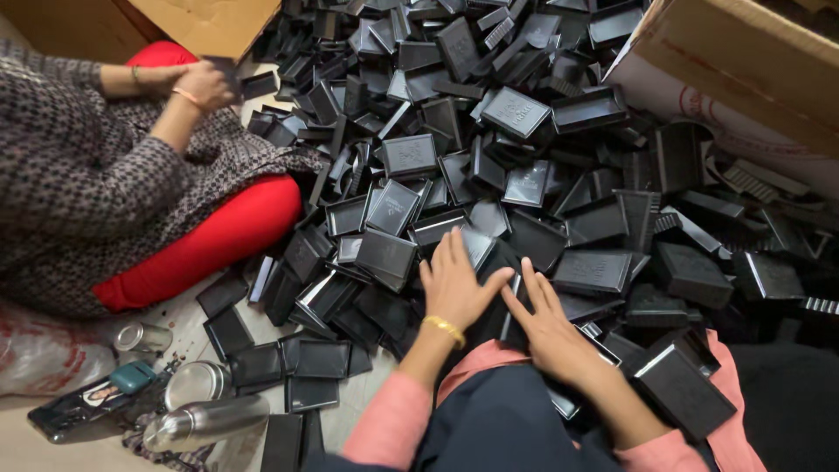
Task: The person sits on the floor and repeatedly picks up small black plastic components from a large pile. They align and snap the two halves of each component together by hand, then place the assembled units into a nearby cardboard box.
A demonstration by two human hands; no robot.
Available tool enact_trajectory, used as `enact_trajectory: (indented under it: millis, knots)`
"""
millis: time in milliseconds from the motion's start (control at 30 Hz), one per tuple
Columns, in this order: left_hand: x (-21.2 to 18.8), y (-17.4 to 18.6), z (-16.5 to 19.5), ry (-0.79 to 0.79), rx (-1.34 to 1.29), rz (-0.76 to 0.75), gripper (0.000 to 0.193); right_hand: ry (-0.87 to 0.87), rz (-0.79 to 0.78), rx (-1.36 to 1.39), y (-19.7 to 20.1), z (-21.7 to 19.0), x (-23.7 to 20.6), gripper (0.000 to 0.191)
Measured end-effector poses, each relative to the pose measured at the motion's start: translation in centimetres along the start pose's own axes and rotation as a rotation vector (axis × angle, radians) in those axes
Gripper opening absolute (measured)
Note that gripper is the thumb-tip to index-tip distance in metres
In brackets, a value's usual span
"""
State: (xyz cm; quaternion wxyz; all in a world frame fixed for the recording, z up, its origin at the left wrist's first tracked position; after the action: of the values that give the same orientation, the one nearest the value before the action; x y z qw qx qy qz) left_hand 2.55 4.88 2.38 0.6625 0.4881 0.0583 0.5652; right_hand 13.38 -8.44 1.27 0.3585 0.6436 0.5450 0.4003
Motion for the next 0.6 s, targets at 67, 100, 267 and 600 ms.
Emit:
enact_trajectory:
  millis: [67, 100, 267, 600]
  knots:
    - [1.3, -0.1, 0.7, 0.000, -0.070, 0.024, 0.100, -0.055, -0.209, 0.024, -0.1, 0.2, -0.6, 0.122]
    - [1.8, -0.2, 0.0, 0.077, -0.099, -0.054, 0.093, -0.013, -0.203, -0.040, 0.1, -0.3, -0.5, 0.122]
    - [2.8, 2.0, -2.0, 0.060, -0.668, -0.080, 0.062, 0.031, 0.054, 0.034, 4.1, 0.2, -0.1, 0.099]
    - [-3.9, 1.3, 5.9, 0.154, -1.512, -0.447, 0.043, -0.574, 0.325, 0.469, 2.7, 0.7, -5.1, 0.050]
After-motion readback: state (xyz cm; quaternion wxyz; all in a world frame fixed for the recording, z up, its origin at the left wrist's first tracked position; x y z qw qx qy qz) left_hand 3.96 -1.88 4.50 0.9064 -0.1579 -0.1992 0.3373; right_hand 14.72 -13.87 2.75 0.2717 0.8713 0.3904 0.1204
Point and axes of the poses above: each hand's wrist, its own x-axis towards the middle knuckle, its own y-axis out of the back of the hand, z = x × y, the point moved 6 cm from there along x, towards the middle knuckle, and after that the axes turned 6 degrees about z, right-handed, at the moved point
